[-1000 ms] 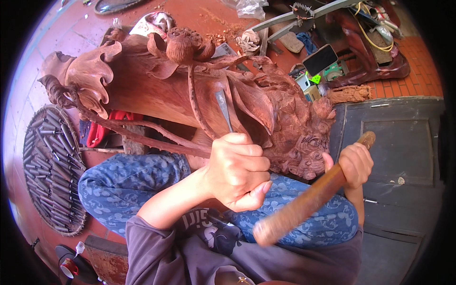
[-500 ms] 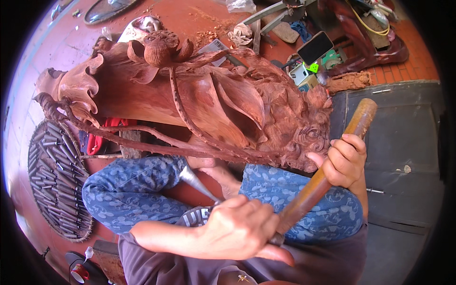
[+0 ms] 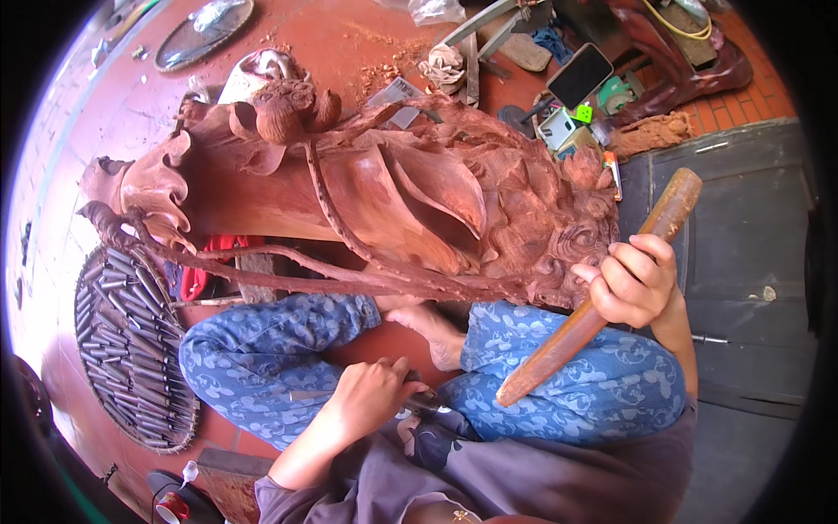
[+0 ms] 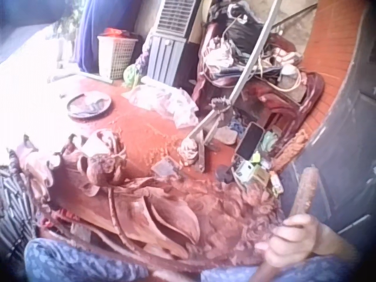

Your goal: The person is carving a large piece of wood using a chisel and mallet. They are sitting cross-legged on the floor and repeatedly striking the chisel to shape the wood.

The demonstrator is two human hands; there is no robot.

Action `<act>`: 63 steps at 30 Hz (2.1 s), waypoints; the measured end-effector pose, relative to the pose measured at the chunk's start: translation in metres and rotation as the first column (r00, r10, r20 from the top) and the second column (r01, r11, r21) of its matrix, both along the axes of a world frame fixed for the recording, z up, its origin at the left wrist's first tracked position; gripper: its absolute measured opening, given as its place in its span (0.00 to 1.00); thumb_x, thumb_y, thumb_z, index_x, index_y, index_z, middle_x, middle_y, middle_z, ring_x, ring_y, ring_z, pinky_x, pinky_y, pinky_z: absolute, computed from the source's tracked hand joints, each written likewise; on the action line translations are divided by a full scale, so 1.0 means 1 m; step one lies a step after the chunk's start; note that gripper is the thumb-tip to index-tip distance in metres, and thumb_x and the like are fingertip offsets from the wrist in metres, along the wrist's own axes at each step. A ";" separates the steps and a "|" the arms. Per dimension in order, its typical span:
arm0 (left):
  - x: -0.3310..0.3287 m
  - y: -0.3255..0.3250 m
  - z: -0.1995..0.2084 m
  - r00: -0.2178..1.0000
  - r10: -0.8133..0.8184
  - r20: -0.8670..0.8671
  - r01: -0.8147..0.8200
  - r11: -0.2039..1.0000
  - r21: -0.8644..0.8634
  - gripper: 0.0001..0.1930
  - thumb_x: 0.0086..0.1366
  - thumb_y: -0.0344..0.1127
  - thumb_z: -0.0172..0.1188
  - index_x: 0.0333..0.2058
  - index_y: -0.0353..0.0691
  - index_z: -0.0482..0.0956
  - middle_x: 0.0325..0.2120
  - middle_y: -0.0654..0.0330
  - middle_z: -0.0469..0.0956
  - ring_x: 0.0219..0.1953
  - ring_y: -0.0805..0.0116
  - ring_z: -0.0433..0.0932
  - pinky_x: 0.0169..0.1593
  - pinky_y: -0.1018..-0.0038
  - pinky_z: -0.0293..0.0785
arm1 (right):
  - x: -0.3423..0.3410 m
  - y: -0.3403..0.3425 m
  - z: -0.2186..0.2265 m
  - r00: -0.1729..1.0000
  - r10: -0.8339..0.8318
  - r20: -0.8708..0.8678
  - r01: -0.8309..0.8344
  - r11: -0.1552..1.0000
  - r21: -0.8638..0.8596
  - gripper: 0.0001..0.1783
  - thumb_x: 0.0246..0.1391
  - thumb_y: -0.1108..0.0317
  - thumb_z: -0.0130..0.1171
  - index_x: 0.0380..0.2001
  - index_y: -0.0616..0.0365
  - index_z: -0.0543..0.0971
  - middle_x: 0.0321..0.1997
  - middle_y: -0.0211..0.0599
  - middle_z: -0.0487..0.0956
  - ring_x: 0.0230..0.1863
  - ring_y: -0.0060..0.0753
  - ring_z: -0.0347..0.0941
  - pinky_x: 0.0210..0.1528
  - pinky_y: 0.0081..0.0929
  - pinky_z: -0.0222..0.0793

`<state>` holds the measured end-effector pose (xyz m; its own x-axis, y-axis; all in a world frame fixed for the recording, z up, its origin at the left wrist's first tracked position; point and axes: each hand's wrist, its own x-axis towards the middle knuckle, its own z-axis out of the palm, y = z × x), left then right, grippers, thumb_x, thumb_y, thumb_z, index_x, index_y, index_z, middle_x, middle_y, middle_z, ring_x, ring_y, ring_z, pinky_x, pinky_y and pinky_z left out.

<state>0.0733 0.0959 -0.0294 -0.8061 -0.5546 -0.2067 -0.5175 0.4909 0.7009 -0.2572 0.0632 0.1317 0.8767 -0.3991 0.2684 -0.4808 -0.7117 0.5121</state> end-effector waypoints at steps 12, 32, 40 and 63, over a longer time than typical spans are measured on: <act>0.025 -0.013 0.018 0.972 0.226 -0.063 -0.210 0.958 0.196 0.16 0.62 0.43 0.59 0.38 0.34 0.72 0.32 0.46 0.78 0.35 0.45 0.78 0.36 0.58 0.74 | -0.003 0.005 -0.001 0.996 -0.079 -0.048 0.082 0.993 0.079 0.13 0.42 0.71 0.68 0.26 0.47 0.71 0.29 0.25 0.73 0.35 0.28 0.72 0.45 0.32 0.67; 0.407 0.062 -0.112 -0.397 0.904 0.158 -0.872 -0.318 -0.373 0.33 0.58 0.52 0.60 0.53 0.31 0.69 0.43 0.35 0.77 0.50 0.43 0.75 0.54 0.60 0.69 | 0.004 0.009 0.007 0.989 -0.059 -0.136 0.085 0.978 0.191 0.14 0.43 0.77 0.69 0.30 0.64 0.72 0.32 0.45 0.74 0.36 0.46 0.73 0.45 0.48 0.70; 0.449 0.051 -0.145 -0.452 0.867 0.212 -0.793 -0.281 -0.540 0.37 0.57 0.60 0.59 0.55 0.36 0.68 0.50 0.39 0.74 0.54 0.45 0.72 0.57 0.59 0.67 | -0.038 0.036 0.061 0.945 -0.271 -0.182 0.233 0.951 -0.206 0.20 0.42 0.65 0.73 0.32 0.65 0.75 0.34 0.47 0.77 0.38 0.51 0.75 0.47 0.49 0.73; 0.466 -0.014 -0.205 -0.375 0.886 0.273 -0.754 -0.120 -0.645 0.33 0.57 0.55 0.59 0.53 0.33 0.70 0.43 0.42 0.78 0.47 0.46 0.77 0.51 0.56 0.71 | 0.056 0.146 -0.064 -0.334 -0.923 0.191 -0.689 0.378 0.619 0.41 0.41 0.30 0.62 0.36 0.61 0.67 0.21 0.32 0.68 0.19 0.21 0.65 0.22 0.19 0.60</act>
